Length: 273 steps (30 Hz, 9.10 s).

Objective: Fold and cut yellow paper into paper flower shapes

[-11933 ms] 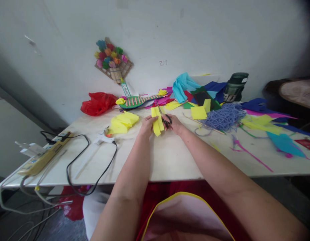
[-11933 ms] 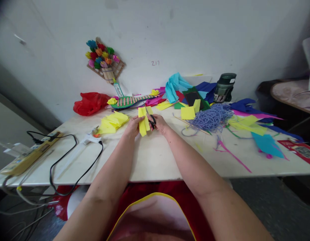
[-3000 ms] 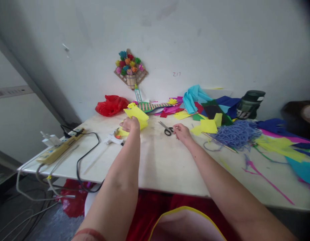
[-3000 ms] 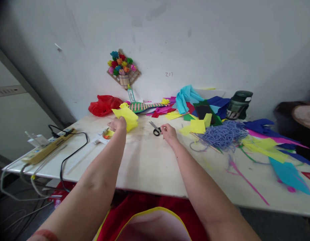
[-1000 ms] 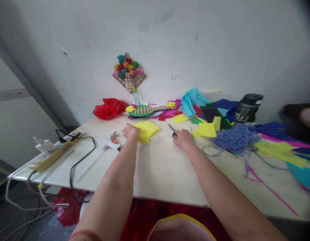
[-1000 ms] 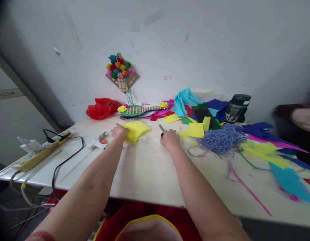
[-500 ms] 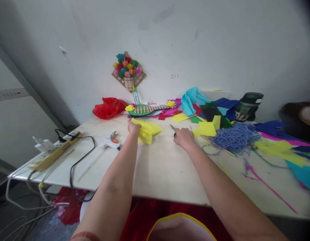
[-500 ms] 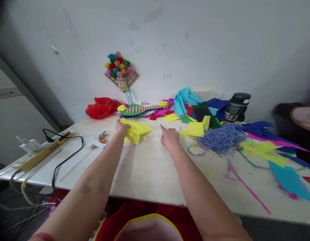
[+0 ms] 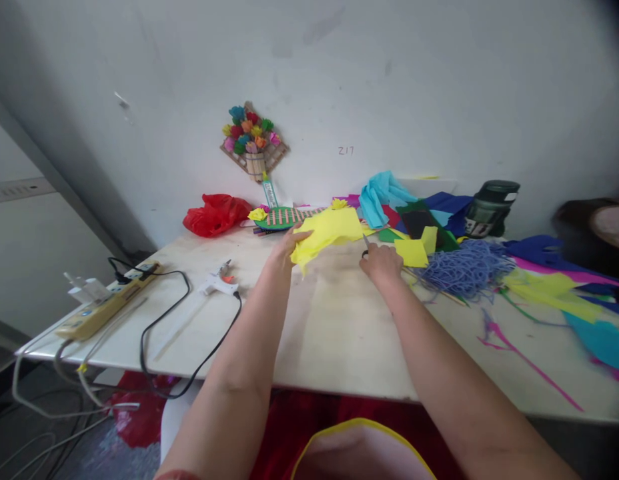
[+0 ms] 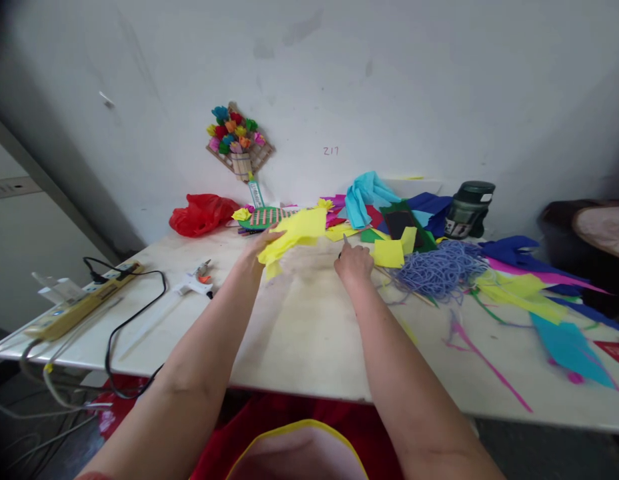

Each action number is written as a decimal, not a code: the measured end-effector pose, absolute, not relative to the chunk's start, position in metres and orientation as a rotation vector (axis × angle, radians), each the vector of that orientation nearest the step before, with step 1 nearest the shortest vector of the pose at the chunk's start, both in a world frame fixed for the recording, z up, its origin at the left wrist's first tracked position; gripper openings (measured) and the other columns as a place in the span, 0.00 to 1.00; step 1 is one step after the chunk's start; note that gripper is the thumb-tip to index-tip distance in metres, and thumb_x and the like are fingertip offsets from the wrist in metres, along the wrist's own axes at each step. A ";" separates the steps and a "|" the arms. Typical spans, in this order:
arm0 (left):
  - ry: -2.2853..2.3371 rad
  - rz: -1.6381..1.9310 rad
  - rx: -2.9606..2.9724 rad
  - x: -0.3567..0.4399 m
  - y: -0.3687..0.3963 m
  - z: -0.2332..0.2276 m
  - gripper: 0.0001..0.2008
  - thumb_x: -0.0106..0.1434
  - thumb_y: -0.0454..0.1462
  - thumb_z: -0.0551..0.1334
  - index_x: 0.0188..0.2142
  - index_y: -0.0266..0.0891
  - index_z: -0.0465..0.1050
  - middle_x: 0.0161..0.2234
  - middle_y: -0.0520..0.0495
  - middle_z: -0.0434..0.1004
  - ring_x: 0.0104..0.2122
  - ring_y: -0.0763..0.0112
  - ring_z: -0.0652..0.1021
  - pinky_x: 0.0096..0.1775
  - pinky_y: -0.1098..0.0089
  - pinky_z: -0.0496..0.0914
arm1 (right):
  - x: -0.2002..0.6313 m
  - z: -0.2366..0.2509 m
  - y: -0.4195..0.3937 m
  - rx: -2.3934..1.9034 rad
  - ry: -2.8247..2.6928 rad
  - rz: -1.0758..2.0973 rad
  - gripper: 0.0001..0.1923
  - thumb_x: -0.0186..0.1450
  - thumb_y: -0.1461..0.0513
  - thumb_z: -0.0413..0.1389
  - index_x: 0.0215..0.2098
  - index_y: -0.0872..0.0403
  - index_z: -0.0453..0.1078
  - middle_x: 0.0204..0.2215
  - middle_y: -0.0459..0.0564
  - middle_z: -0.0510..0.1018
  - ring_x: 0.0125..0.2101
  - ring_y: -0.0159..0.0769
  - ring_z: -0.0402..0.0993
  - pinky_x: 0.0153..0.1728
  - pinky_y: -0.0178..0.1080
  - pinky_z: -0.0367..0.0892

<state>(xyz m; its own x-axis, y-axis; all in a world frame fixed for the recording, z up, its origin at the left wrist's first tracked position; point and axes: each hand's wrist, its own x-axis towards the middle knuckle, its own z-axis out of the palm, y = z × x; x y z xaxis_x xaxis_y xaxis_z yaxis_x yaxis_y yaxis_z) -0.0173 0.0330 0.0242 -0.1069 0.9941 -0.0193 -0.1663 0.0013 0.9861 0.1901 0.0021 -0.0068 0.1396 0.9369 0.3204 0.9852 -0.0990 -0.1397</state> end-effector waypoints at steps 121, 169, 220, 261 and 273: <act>2.041 0.513 2.292 -0.021 0.009 -0.042 0.23 0.55 0.34 0.48 0.51 0.50 0.61 0.56 0.55 0.57 0.59 0.62 0.45 0.55 0.49 0.39 | 0.145 -0.052 0.012 -1.339 -2.546 -0.027 0.26 0.64 0.54 0.38 0.58 0.53 0.52 0.58 0.47 0.52 0.58 0.40 0.44 0.55 0.45 0.45; 2.110 0.875 2.034 -0.017 0.012 -0.035 0.10 0.52 0.36 0.53 0.29 0.40 0.74 0.49 0.47 0.67 0.56 0.60 0.55 0.54 0.55 0.46 | 0.149 -0.045 0.004 -1.303 -2.204 0.030 0.14 0.58 0.64 0.48 0.38 0.51 0.72 0.40 0.46 0.75 0.42 0.37 0.70 0.42 0.38 0.64; 1.004 1.548 1.237 -0.022 0.012 -0.024 0.28 0.41 0.38 0.66 0.44 0.35 0.63 0.20 0.56 0.68 0.18 0.80 0.69 0.22 0.77 0.62 | 0.169 -0.031 0.015 -0.983 -1.085 1.327 0.13 0.43 0.62 0.59 0.29 0.55 0.69 0.23 0.45 0.76 0.26 0.35 0.73 0.29 0.37 0.67; 1.163 1.018 1.356 -0.027 0.004 -0.029 0.14 0.41 0.42 0.66 0.23 0.37 0.66 0.17 0.52 0.68 0.16 0.74 0.69 0.18 0.74 0.63 | 0.172 -0.045 0.019 -1.060 -1.346 1.373 0.11 0.42 0.60 0.61 0.24 0.56 0.70 0.20 0.43 0.75 0.22 0.30 0.69 0.29 0.34 0.64; 1.167 0.978 1.347 -0.027 0.001 -0.027 0.15 0.41 0.42 0.67 0.23 0.37 0.64 0.17 0.53 0.67 0.15 0.76 0.68 0.18 0.75 0.62 | 0.171 -0.043 0.016 -1.068 -1.318 1.398 0.11 0.41 0.62 0.62 0.23 0.57 0.70 0.20 0.43 0.75 0.22 0.30 0.69 0.29 0.33 0.63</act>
